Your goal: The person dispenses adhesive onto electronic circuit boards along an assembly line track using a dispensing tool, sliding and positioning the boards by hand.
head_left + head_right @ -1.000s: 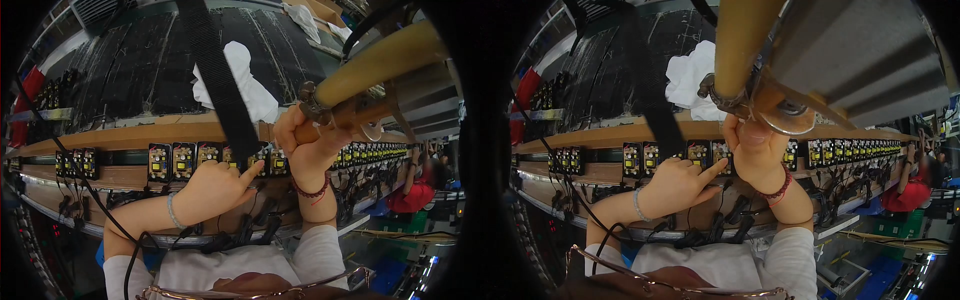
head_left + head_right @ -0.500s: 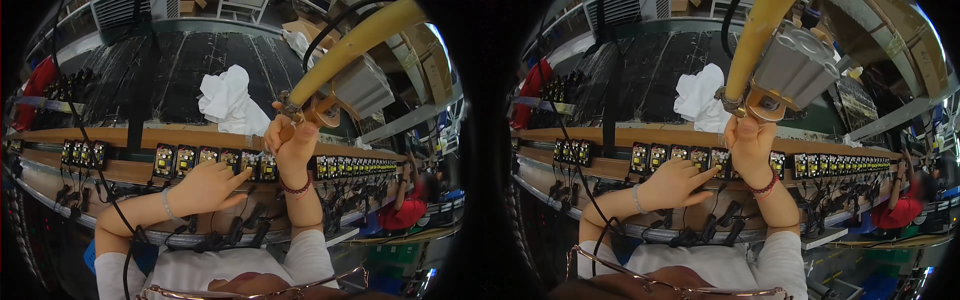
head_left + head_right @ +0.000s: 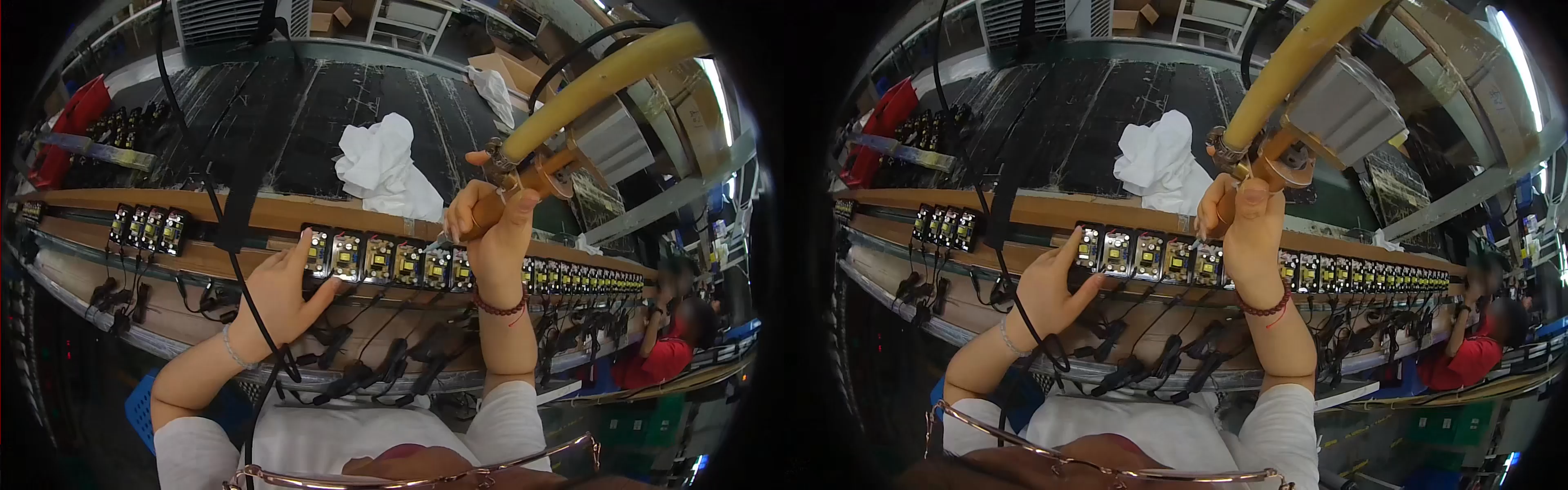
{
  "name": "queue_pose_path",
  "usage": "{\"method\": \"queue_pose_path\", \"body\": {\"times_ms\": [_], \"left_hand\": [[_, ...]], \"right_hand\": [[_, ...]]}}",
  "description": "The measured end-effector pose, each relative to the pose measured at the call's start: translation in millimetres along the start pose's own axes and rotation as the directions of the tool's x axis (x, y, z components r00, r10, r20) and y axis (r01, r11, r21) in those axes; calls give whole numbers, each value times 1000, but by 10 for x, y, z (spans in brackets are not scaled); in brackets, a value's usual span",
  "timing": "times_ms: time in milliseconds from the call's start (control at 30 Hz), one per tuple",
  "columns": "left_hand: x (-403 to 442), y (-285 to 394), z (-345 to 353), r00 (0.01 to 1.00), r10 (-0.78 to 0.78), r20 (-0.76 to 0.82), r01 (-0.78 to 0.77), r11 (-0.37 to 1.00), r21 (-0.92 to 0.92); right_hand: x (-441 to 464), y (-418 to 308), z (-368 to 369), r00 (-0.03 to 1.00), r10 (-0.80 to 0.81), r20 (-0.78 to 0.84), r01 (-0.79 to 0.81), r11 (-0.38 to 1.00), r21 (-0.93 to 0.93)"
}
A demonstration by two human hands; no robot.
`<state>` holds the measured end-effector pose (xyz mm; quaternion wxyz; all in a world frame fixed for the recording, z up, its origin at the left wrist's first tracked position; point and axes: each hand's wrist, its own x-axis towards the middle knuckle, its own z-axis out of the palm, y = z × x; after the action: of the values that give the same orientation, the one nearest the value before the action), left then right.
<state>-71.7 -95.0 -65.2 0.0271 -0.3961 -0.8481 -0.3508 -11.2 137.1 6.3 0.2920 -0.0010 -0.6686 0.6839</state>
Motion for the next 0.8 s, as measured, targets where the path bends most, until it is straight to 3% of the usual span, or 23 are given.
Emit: {"method": "queue_pose_path", "body": {"times_ms": [100,200,267,300,367,467,500,533,600,800], "left_hand": [[79,47,65,996,89,3,-89,994,66],[181,85,70,974,179,137,-206,954,219],[264,162,95,975,186,120,-221,856,467],[313,221,121,974,195,117,-227,855,466],[431,368,207,893,449,16,-414,807,421],[395,486,519,838,537,100,-545,831,110],[360,481,585,804,582,119,-593,800,93],[314,476,629,800,589,116,-599,796,90],[229,455,700,784,553,280,-606,780,156],[176,374,847,754,610,244,-655,729,200]], "right_hand": [[-36,-8,-52,1000,0,-24,-1,999,-47],[-21,-4,-144,999,21,-38,-24,997,-80],[26,38,-133,998,10,-64,-13,999,-36],[45,62,-114,997,4,-82,-3,1000,13],[56,109,-83,993,-15,-115,17,1000,16],[17,123,-8,987,-26,-156,26,1000,-1],[3,128,18,987,-23,-159,20,1000,-23],[-2,147,43,985,-38,-170,29,998,-50],[-17,200,83,985,-33,-169,25,998,-51],[3,283,147,975,-9,-221,-1,999,-44]]}}
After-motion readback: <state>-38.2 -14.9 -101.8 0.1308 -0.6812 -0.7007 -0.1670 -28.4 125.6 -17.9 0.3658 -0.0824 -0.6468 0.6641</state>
